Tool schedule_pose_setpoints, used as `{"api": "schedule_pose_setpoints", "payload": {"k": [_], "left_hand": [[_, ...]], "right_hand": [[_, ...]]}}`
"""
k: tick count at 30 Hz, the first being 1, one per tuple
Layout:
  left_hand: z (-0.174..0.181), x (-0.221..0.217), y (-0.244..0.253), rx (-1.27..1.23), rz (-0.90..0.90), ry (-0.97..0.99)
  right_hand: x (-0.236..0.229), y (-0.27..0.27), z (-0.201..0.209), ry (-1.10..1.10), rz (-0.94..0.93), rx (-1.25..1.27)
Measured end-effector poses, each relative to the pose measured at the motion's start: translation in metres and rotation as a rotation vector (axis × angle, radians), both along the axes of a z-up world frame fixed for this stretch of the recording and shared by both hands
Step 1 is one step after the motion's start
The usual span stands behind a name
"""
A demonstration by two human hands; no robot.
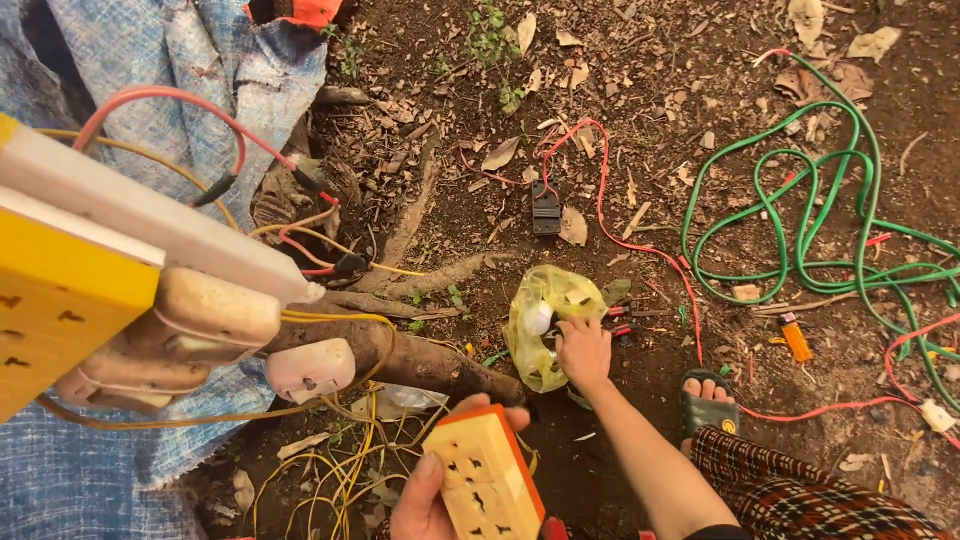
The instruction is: Securing a tarp to a wooden pole and testing an outdoor electrical outlet with a voltage tester.
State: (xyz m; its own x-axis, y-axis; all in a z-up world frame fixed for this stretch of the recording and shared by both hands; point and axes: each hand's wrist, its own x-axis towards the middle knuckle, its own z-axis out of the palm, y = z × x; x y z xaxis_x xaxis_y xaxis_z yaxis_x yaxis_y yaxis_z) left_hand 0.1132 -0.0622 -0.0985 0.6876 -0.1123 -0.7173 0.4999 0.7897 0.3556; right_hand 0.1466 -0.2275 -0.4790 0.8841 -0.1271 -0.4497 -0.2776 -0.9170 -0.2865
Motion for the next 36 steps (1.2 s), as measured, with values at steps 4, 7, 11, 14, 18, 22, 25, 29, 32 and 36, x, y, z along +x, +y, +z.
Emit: {"api": "schedule_pose_setpoints", "payload": {"k": [4,7,11,14,18,22,25,29,32,36], "left_hand": [[0.006,0.002,0.009,0.007,-0.03,0.188],[-0.008,-0.003,0.021,0.011,-0.118,0.153],[-0.041,-0.015,0.038,-0.044,-0.2,0.009],[-0.059,-0.026,0.052,-0.115,-0.237,-0.065],[-0.048,-0.02,0.05,0.016,-0.129,0.086],[-0.037,-0.01,0.052,-0.033,-0.1,0.041],[-0.043,-0.009,0.045,-0.044,-0.016,-0.022],[-0.032,-0.001,0.037,-0.05,0.015,-0.129],[-0.012,0.01,0.033,0.002,-0.032,-0.195],[0.007,0.021,0.023,0.115,-0.012,-0.159]], "right_hand": [[0.019,-0.002,-0.002,0.045,0.16,-0.125],[0.026,0.003,-0.008,0.14,0.165,-0.128],[0.024,0.015,-0.027,0.118,0.12,-0.175],[0.027,0.025,-0.039,0.128,0.103,-0.221],[0.036,0.029,-0.035,0.269,0.16,-0.263],[0.025,0.017,-0.025,0.183,0.218,-0.191],[0.014,0.009,-0.024,-0.006,0.201,-0.065],[0.017,0.006,-0.012,-0.18,-0.063,0.256],[0.035,-0.011,0.012,-0.384,-0.102,0.42],[0.062,-0.044,0.096,0.022,0.177,0.006]]}}
